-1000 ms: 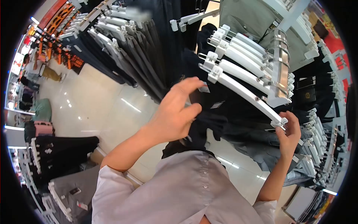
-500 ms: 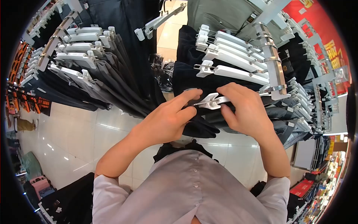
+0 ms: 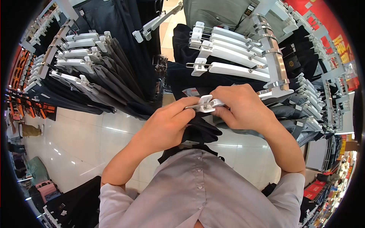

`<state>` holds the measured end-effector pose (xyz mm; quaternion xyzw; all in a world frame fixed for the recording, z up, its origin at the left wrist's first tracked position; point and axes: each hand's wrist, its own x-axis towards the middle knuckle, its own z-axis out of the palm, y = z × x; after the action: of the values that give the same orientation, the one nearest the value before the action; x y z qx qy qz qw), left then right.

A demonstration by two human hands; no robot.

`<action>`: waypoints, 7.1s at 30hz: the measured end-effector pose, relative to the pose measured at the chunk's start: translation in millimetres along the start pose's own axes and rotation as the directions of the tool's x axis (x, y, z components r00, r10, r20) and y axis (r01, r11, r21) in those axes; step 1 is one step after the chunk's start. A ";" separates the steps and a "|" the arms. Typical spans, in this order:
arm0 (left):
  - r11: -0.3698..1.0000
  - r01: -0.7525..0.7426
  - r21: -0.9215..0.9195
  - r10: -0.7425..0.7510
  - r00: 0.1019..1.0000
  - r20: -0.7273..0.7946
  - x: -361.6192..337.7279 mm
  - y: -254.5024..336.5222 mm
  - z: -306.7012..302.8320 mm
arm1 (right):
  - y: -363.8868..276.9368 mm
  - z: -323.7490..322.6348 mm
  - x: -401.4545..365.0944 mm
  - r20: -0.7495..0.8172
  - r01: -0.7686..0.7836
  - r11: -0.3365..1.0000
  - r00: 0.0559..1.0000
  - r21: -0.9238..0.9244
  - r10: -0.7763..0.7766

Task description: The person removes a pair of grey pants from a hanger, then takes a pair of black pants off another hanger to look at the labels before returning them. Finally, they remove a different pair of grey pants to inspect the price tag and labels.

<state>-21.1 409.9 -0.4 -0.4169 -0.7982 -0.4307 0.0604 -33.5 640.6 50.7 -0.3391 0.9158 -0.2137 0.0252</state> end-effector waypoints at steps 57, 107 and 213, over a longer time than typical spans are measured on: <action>0.990 0.119 -0.079 -0.134 0.964 -0.229 -15.6 12.0 7.3 | 15.3 12.6 2.6 -0.322 0.191 0.976 0.922 -0.101 -0.214; 0.950 0.294 0.105 -0.309 0.932 0.189 124.6 55.3 192.0 | 145.8 32.4 -200.5 -0.264 -0.136 0.587 0.797 0.798 0.544; 0.845 0.454 -0.282 -0.529 0.634 -0.564 -19.4 26.8 84.8 | 170.1 -9.1 -131.0 -0.028 -0.258 0.748 0.937 0.611 0.347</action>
<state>33.0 468.1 -44.8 -0.0201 -0.7892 -0.5878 0.1766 -38.4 842.3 -23.4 -0.1445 0.8432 -0.5078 0.1011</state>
